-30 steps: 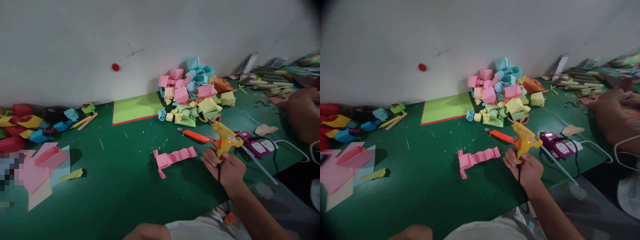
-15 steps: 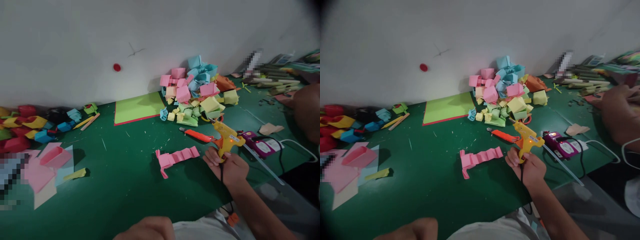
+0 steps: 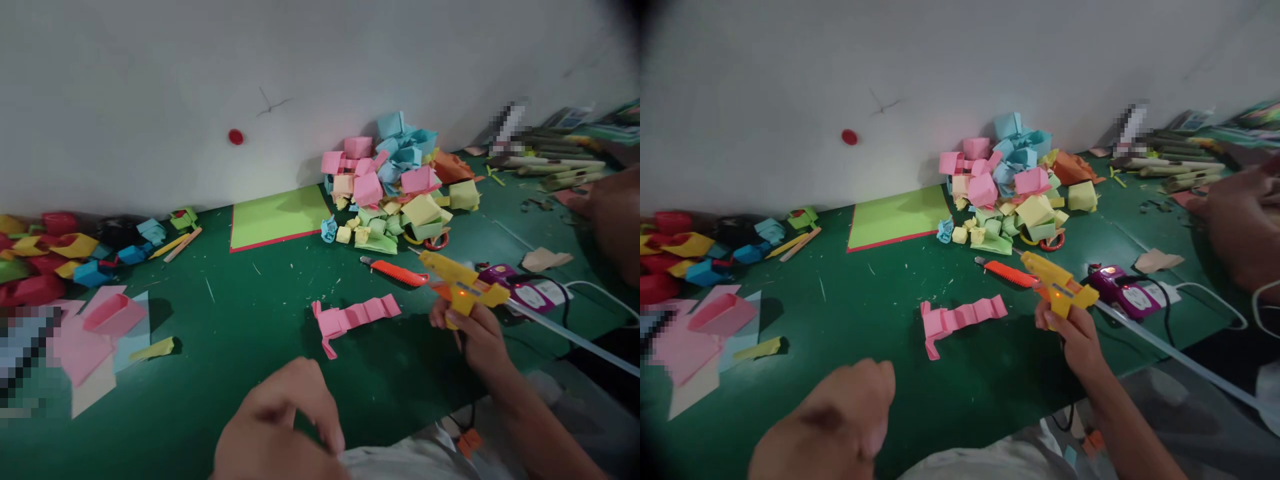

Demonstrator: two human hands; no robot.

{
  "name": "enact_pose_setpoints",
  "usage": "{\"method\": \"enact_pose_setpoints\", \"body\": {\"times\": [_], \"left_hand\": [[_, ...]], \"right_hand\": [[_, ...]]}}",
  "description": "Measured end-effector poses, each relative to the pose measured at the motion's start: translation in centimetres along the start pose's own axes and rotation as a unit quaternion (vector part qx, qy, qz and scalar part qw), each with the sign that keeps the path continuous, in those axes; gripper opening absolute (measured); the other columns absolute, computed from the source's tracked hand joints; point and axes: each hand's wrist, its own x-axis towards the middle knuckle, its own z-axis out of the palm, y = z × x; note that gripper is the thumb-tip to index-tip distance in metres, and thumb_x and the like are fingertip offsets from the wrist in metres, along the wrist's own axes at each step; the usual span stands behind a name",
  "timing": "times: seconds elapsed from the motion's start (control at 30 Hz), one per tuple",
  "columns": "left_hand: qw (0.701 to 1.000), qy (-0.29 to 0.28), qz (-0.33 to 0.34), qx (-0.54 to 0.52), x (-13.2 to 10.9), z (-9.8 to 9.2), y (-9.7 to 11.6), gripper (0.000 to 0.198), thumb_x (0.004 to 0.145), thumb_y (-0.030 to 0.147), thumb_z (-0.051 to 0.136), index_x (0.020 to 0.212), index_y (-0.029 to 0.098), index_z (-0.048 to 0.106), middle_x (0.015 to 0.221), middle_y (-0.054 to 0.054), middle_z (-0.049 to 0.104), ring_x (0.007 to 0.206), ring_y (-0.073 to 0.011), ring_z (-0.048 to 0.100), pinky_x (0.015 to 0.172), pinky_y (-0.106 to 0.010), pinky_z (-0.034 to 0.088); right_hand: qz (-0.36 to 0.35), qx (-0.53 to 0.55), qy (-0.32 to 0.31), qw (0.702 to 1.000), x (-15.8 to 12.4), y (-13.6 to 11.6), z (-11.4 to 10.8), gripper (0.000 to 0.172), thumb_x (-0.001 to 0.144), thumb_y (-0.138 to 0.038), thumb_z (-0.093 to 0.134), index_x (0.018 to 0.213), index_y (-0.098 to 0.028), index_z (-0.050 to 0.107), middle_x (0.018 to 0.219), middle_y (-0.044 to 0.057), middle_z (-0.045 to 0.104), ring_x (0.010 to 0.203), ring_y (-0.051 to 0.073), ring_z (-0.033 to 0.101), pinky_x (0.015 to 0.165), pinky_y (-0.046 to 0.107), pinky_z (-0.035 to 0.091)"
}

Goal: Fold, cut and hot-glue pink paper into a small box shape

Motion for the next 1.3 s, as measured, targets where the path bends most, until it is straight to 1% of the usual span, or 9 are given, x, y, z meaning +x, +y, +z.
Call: {"method": "enact_pose_setpoints", "body": {"times": [0.07, 0.17, 0.23, 0.33, 0.53, 0.97, 1.07, 1.17, 1.3], "left_hand": [[1.0, -0.005, -0.019, 0.003, 0.8, -0.2, -1.1, 0.027, 0.093, 0.01, 0.056, 0.09, 0.032, 0.072, 0.089, -0.004, 0.053, 0.073, -0.016, 0.055, 0.061, -0.031, 0.047], [0.994, 0.045, -0.082, -0.048, 1.2, -0.4, -3.4, 0.027, 0.091, 0.002, 0.055, 0.087, 0.026, 0.069, 0.097, -0.004, 0.047, 0.076, -0.0128, 0.052, 0.059, -0.026, 0.043], [0.979, 0.087, -0.129, -0.129, 1.3, -0.5, -4.7, 0.022, 0.089, 0.003, 0.059, 0.084, 0.024, 0.066, 0.098, -0.003, 0.044, 0.073, -0.0106, 0.049, 0.06, -0.025, 0.042], [0.932, 0.17, -0.183, -0.261, 1.5, -0.6, -5.8, 0.023, 0.077, 0.0, 0.069, 0.079, 0.021, 0.061, 0.097, -0.001, 0.044, 0.072, -0.0077, 0.046, 0.064, -0.022, 0.044], [0.829, 0.288, -0.254, -0.407, 2.1, -0.7, -5.4, 0.038, 0.056, -0.006, 0.075, 0.074, 0.019, 0.052, 0.097, 0.0, 0.048, 0.072, -0.0071, 0.047, 0.064, -0.02, 0.046], [0.751, 0.335, -0.279, -0.495, 2.6, -0.9, -4.8, 0.046, 0.045, -0.015, 0.066, 0.072, 0.02, 0.052, 0.095, 0.002, 0.056, 0.071, -0.0059, 0.052, 0.06, -0.017, 0.045], [0.752, 0.328, -0.277, -0.5, 2.4, -0.9, -4.9, 0.046, 0.047, -0.014, 0.07, 0.074, 0.02, 0.055, 0.097, 0.002, 0.057, 0.072, -0.0063, 0.052, 0.061, -0.018, 0.046], [0.779, 0.307, -0.265, -0.478, 2.1, -1.0, -5.2, 0.042, 0.052, -0.009, 0.075, 0.076, 0.02, 0.057, 0.098, 0.002, 0.055, 0.074, -0.0066, 0.052, 0.064, -0.02, 0.047], [0.901, 0.234, -0.215, -0.296, 1.5, -2.4, -5.5, 0.024, 0.068, 0.01, 0.08, 0.08, 0.022, 0.063, 0.102, -0.001, 0.054, 0.075, -0.0101, 0.052, 0.067, -0.026, 0.047]], "right_hand": [[-0.038, -0.182, 0.031, 0.982, -0.1, -0.2, -2.1, 0.019, 0.079, -0.036, 0.071, 0.093, -0.024, 0.067, 0.077, 0.001, 0.064, 0.068, 0.019, 0.057, 0.062, 0.032, 0.046], [-0.144, -0.44, -0.064, 0.884, -0.2, -0.4, -4.7, 0.041, 0.084, -0.031, 0.064, 0.124, -0.023, 0.064, 0.101, 0.007, 0.07, 0.085, 0.025, 0.067, 0.074, 0.037, 0.053], [-0.188, -0.531, -0.088, 0.822, -0.4, -0.2, -5.8, 0.044, 0.086, -0.027, 0.06, 0.129, -0.024, 0.062, 0.095, 0.006, 0.067, 0.082, 0.025, 0.068, 0.069, 0.035, 0.054], [-0.226, -0.587, -0.078, 0.773, -0.8, 0.4, -6.6, 0.042, 0.087, -0.025, 0.058, 0.128, -0.024, 0.061, 0.088, 0.005, 0.065, 0.077, 0.023, 0.067, 0.064, 0.032, 0.055], [-0.26, -0.582, -0.081, 0.766, -0.8, 1.2, -6.9, 0.043, 0.086, -0.024, 0.059, 0.128, -0.026, 0.058, 0.091, 0.006, 0.071, 0.083, 0.027, 0.068, 0.067, 0.036, 0.058], [-0.343, -0.567, -0.15, 0.733, 2.3, -0.3, -5.5, 0.042, 0.083, -0.017, 0.062, 0.125, -0.026, 0.065, 0.101, 0.006, 0.078, 0.079, 0.025, 0.066, 0.072, 0.039, 0.056], [-0.338, -0.576, -0.162, 0.727, 2.7, -0.2, -5.3, 0.039, 0.084, -0.017, 0.061, 0.122, -0.024, 0.066, 0.1, 0.007, 0.078, 0.083, 0.026, 0.066, 0.075, 0.039, 0.055], [-0.34, -0.563, -0.152, 0.738, 2.8, 0.0, -5.2, 0.044, 0.082, -0.017, 0.062, 0.125, -0.025, 0.065, 0.101, 0.007, 0.078, 0.082, 0.026, 0.066, 0.076, 0.039, 0.055], [-0.317, -0.526, -0.119, 0.78, 2.8, -0.1, -5.5, 0.049, 0.082, -0.023, 0.065, 0.131, -0.028, 0.062, 0.097, 0.008, 0.076, 0.076, 0.028, 0.065, 0.071, 0.041, 0.054]]}}
